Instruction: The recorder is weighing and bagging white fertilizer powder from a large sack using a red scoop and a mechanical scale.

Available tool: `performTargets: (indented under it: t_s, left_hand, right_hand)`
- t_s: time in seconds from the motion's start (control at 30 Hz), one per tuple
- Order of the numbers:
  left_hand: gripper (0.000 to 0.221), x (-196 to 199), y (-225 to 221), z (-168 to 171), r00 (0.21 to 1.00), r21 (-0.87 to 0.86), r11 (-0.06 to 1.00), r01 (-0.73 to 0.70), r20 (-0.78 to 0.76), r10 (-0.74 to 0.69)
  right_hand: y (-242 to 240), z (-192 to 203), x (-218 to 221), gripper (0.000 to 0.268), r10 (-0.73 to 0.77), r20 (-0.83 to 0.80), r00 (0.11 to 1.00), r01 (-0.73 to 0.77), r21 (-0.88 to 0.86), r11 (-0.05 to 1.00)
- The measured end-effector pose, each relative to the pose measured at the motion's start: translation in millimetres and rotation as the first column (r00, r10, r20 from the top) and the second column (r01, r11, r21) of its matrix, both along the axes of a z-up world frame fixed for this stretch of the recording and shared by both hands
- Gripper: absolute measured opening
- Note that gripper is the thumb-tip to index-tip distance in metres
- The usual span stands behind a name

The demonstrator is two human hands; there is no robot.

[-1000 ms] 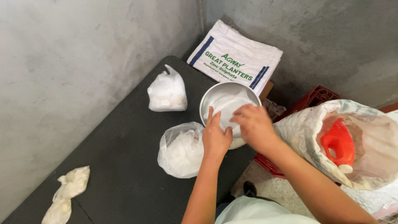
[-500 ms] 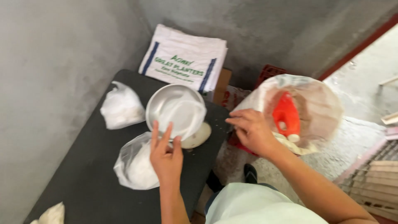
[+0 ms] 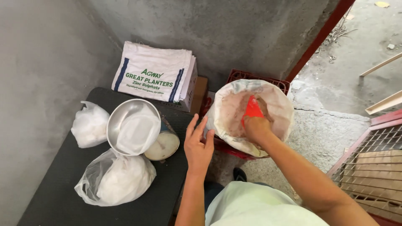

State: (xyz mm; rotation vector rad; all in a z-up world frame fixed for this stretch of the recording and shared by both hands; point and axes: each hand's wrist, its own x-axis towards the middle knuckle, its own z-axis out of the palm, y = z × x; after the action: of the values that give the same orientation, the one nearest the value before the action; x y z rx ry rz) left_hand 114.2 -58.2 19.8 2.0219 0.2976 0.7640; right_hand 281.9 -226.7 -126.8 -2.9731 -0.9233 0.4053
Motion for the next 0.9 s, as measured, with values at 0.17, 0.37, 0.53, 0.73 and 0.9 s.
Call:
performTargets:
  t_s: [0.17,0.37,0.53,0.73,0.9]
  left_hand:
    - [0.040,12,-6,-21,0.975,-0.039,0.996,-0.079,-0.212,0.069]
    - [0.046,23,11,-62,0.960,0.007,0.999,-0.037,-0.277,0.037]
    - [0.048,30,29,-77,0.941,0.046,0.999,-0.015,-0.336,0.030]
    - [0.053,48,37,-83,0.917,0.065,0.992,0.109,-0.393,-0.075]
    - [0.052,54,41,-89,0.901,0.085,0.981,0.177,-0.414,-0.127]
  right_hand:
    - [-3,-21,13,0.031,-0.063,-0.040,0.997,0.065,0.049,0.997]
    - [-4,8,11,0.048,-0.135,-0.058,0.989,0.143,0.151,0.978]
    - [-20,43,26,0.057,-0.268,0.097,0.959,0.240,0.233,0.942]
    - [-21,57,31,0.042,-0.328,0.069,0.942,0.322,0.091,0.942]
    - [-4,13,42,0.030,-0.244,0.251,0.937,0.153,0.333,0.930]
